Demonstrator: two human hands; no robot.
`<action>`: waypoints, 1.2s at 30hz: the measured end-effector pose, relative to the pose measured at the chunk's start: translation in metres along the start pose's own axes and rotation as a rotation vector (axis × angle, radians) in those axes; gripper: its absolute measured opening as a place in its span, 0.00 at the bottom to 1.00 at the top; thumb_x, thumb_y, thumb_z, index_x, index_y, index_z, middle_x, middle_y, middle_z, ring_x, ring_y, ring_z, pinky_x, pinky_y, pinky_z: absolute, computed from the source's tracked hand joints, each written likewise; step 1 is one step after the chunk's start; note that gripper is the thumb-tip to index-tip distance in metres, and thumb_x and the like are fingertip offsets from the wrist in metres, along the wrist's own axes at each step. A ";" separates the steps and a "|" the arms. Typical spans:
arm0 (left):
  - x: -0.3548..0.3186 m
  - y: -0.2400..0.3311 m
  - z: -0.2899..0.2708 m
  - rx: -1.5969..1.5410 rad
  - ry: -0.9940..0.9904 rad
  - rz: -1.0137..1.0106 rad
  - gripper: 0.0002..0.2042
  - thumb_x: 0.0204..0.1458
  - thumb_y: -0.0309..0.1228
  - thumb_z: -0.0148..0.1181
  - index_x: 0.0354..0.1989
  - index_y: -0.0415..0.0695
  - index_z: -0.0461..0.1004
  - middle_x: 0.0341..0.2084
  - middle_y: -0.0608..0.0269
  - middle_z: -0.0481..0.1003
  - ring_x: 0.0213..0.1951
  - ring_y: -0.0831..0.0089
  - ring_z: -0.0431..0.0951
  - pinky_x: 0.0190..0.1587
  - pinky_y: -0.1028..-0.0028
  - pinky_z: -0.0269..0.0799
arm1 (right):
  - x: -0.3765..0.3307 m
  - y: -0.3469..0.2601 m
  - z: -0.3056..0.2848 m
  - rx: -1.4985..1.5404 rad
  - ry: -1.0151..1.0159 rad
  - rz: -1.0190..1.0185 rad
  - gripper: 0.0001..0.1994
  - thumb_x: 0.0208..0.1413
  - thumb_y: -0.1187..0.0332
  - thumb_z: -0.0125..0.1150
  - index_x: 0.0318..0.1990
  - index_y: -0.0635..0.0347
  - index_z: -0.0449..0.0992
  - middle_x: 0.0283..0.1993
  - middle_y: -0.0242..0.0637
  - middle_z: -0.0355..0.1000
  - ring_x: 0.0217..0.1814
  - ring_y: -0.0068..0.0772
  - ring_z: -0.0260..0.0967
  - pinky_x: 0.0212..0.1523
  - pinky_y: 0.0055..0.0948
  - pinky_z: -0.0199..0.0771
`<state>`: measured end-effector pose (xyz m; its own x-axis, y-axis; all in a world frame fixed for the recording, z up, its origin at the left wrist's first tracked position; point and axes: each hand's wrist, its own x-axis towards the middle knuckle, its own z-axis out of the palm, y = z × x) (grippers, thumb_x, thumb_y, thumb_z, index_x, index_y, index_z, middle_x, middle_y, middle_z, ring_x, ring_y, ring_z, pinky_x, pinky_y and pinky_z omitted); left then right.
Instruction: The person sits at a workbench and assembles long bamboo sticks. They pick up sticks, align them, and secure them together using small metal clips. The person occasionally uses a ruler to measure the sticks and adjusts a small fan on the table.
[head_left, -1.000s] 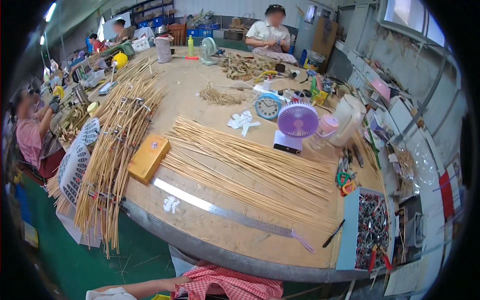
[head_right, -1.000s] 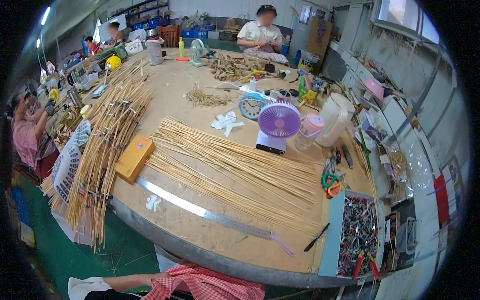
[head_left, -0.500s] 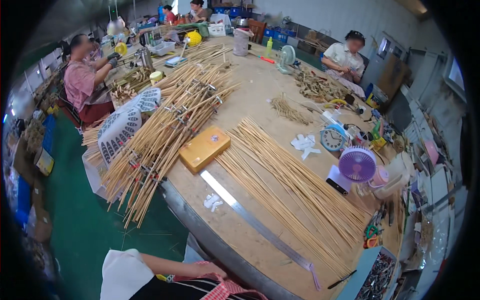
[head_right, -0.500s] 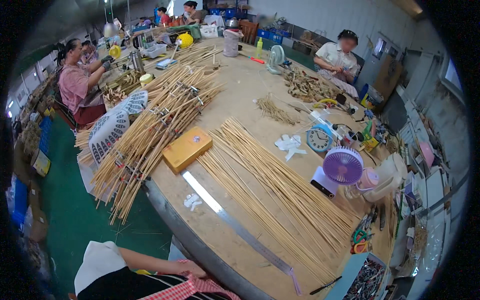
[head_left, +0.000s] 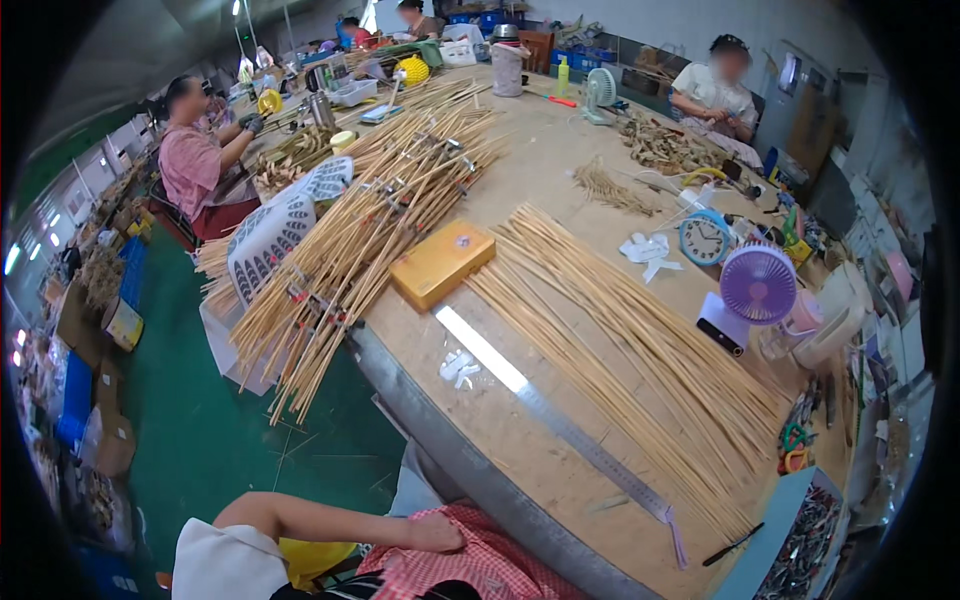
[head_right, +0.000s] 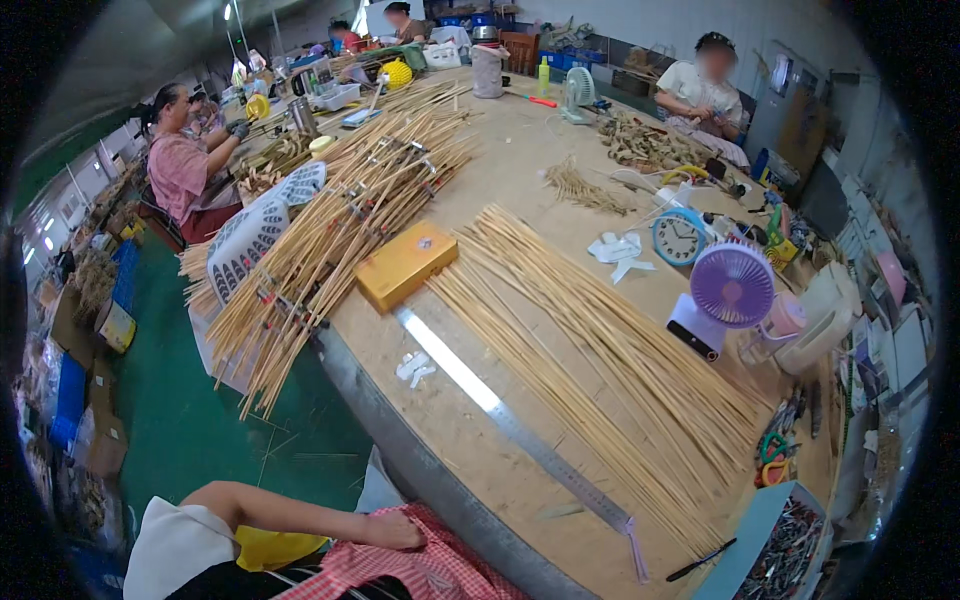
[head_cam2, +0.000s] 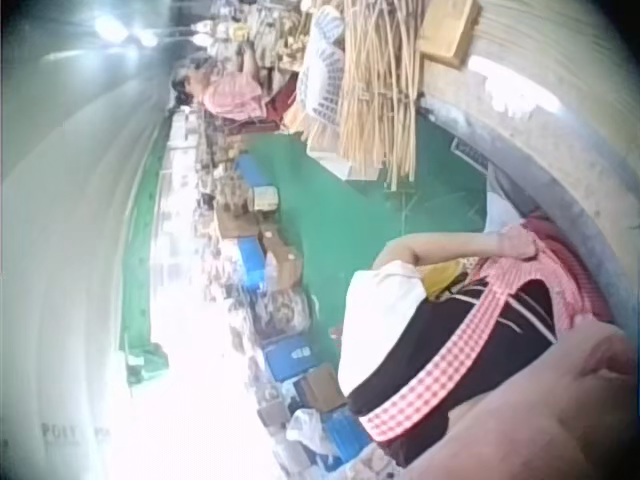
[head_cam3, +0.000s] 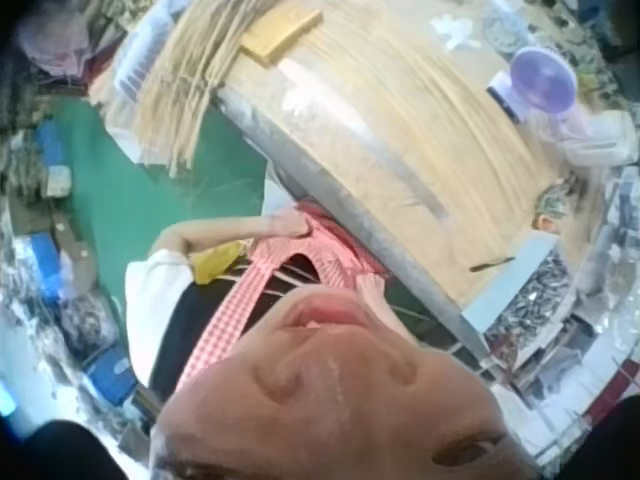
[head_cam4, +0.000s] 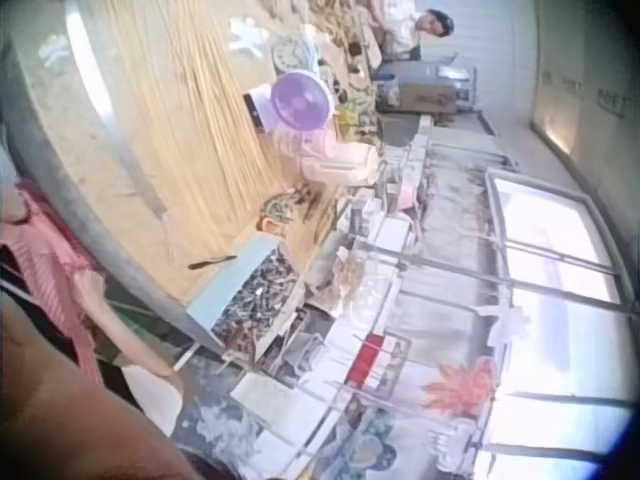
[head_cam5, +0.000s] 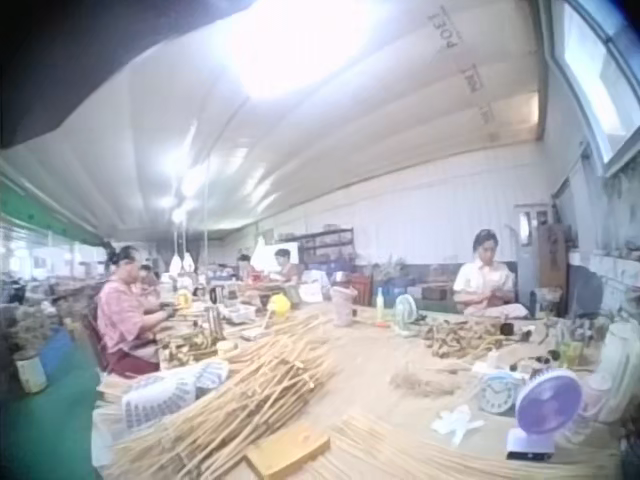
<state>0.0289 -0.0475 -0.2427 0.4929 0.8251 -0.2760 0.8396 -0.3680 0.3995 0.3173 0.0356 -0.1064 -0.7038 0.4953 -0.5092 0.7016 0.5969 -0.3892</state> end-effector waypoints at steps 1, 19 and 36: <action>-0.003 0.003 -0.003 -0.007 0.002 0.026 0.10 0.47 0.36 0.50 0.21 0.43 0.70 0.16 0.55 0.72 0.21 0.58 0.76 0.22 0.60 0.70 | -0.003 0.001 0.009 -0.018 -0.004 -0.012 0.07 0.44 0.70 0.55 0.27 0.64 0.76 0.21 0.48 0.71 0.23 0.42 0.72 0.25 0.40 0.71; -0.048 0.042 -0.125 -0.210 -0.117 0.120 0.22 0.55 0.48 0.49 0.25 0.39 0.73 0.21 0.49 0.73 0.26 0.51 0.73 0.28 0.59 0.67 | -0.042 -0.026 -0.035 0.098 0.176 -0.353 0.09 0.52 0.66 0.53 0.28 0.62 0.73 0.27 0.48 0.71 0.33 0.51 0.71 0.33 0.44 0.70; 0.010 0.095 -0.181 -0.246 0.657 0.257 0.05 0.49 0.30 0.59 0.31 0.43 0.74 0.23 0.58 0.76 0.24 0.62 0.77 0.27 0.68 0.73 | 0.125 0.077 -0.162 -0.345 0.931 0.170 0.08 0.49 0.75 0.46 0.29 0.70 0.72 0.37 0.57 0.69 0.41 0.55 0.69 0.39 0.46 0.69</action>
<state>0.0727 0.0036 -0.0495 0.3637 0.8407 0.4010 0.6029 -0.5407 0.5867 0.2653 0.2462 -0.0759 -0.5076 0.7988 0.3228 0.8340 0.5496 -0.0485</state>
